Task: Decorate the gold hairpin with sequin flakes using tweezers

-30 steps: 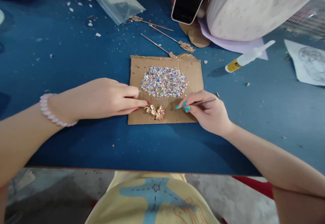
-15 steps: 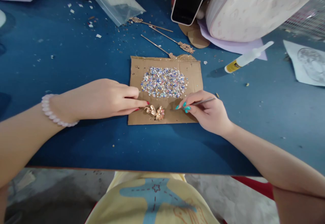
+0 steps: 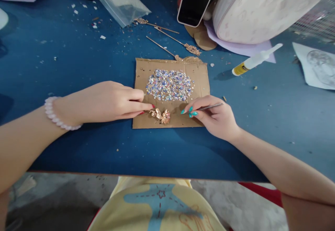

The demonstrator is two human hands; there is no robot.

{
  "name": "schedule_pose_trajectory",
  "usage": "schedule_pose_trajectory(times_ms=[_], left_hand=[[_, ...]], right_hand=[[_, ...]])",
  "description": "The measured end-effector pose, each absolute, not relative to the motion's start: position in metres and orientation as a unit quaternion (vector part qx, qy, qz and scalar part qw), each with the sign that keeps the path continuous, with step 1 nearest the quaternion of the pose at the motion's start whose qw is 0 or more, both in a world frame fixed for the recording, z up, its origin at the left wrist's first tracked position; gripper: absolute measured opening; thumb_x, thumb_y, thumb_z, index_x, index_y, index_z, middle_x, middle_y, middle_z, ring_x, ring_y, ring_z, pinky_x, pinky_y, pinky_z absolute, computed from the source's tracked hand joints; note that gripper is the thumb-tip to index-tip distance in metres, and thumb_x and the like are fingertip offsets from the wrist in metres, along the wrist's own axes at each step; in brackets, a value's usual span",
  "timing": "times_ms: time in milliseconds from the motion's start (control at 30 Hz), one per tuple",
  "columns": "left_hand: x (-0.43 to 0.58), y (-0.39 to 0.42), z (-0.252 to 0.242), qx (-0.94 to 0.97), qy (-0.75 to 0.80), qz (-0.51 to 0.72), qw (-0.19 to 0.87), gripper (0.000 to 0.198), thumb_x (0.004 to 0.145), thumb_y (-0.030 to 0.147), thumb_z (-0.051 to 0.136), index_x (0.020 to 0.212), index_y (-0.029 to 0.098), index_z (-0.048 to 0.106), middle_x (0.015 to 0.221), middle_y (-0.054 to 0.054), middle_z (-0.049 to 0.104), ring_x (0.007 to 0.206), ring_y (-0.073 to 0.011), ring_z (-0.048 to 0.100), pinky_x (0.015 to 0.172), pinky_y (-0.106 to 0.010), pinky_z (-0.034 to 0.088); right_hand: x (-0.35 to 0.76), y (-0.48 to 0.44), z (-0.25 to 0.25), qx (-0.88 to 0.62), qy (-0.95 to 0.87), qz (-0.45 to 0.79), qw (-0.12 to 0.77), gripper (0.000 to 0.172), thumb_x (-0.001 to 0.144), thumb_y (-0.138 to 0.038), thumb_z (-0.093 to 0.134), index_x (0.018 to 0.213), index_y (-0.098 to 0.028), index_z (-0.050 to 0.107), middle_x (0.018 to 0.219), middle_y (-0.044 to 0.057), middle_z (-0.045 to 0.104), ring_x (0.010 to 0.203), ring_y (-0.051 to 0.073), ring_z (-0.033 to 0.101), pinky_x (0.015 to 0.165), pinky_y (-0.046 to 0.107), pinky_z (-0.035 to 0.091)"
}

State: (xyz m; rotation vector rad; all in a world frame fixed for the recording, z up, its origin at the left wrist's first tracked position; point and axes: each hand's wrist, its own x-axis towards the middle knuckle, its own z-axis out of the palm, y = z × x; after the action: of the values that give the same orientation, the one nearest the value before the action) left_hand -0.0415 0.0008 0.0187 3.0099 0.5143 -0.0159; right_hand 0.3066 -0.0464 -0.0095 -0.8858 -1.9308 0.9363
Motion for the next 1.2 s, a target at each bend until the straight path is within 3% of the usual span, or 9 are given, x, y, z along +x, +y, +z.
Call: schedule_pose_trajectory(times_ms=[300, 567, 700, 967, 1200], left_hand=[[-0.0418, 0.0000, 0.0180, 0.989, 0.144, 0.034, 0.026, 0.053, 0.120, 0.031, 0.029, 0.147, 0.023, 0.074, 0.098, -0.006, 0.075, 0.072, -0.0194, 0.062, 0.064, -0.035, 0.042], [-0.0428, 0.0003, 0.0169, 0.986, 0.155, 0.043, 0.050, 0.047, 0.120, 0.032, 0.036, 0.145, 0.026, 0.075, 0.099, -0.005, 0.075, 0.074, -0.0192, 0.062, 0.065, -0.034, 0.041], [-0.0415, 0.0012, 0.0159, 0.989, 0.138, 0.054, 0.027, 0.049, 0.120, 0.031, 0.034, 0.145, 0.023, 0.076, 0.099, -0.006, 0.075, 0.072, -0.0195, 0.061, 0.064, -0.035, 0.040], [-0.0395, -0.0036, 0.0207, 0.988, 0.153, 0.020, 0.019, 0.052, 0.118, 0.023, 0.031, 0.148, 0.022, 0.073, 0.091, -0.005, 0.071, 0.068, -0.0184, 0.059, 0.061, -0.034, 0.037], [-0.0397, -0.0045, 0.0218, 0.990, 0.141, 0.021, 0.009, 0.054, 0.116, 0.016, 0.029, 0.149, 0.019, 0.072, 0.089, -0.005, 0.070, 0.066, -0.0197, 0.059, 0.058, -0.035, 0.037]], right_hand=[[0.3080, -0.0453, -0.0111, -0.323, -0.787, 0.348, 0.394, 0.023, 0.111, -0.040, 0.067, 0.101, -0.022, 0.076, 0.098, 0.008, 0.084, 0.089, 0.017, 0.083, 0.074, 0.028, 0.067], [0.3078, -0.0430, -0.0105, -0.304, -0.804, 0.332, 0.388, 0.025, 0.113, -0.038, 0.063, 0.099, -0.022, 0.076, 0.094, 0.007, 0.083, 0.087, 0.017, 0.081, 0.074, 0.029, 0.065], [0.3081, -0.0435, -0.0106, -0.343, -0.789, 0.346, 0.374, 0.023, 0.110, -0.037, 0.066, 0.098, -0.021, 0.077, 0.095, 0.006, 0.083, 0.082, 0.016, 0.078, 0.070, 0.027, 0.063], [0.3060, -0.0455, -0.0066, -0.382, -0.764, 0.375, 0.360, 0.013, 0.100, -0.015, 0.068, 0.095, -0.020, 0.080, 0.093, 0.004, 0.083, 0.076, 0.013, 0.075, 0.067, 0.023, 0.060], [0.3057, -0.0456, -0.0082, -0.386, -0.763, 0.366, 0.367, 0.014, 0.099, -0.015, 0.068, 0.095, -0.021, 0.081, 0.095, 0.004, 0.085, 0.078, 0.014, 0.078, 0.070, 0.025, 0.063]])
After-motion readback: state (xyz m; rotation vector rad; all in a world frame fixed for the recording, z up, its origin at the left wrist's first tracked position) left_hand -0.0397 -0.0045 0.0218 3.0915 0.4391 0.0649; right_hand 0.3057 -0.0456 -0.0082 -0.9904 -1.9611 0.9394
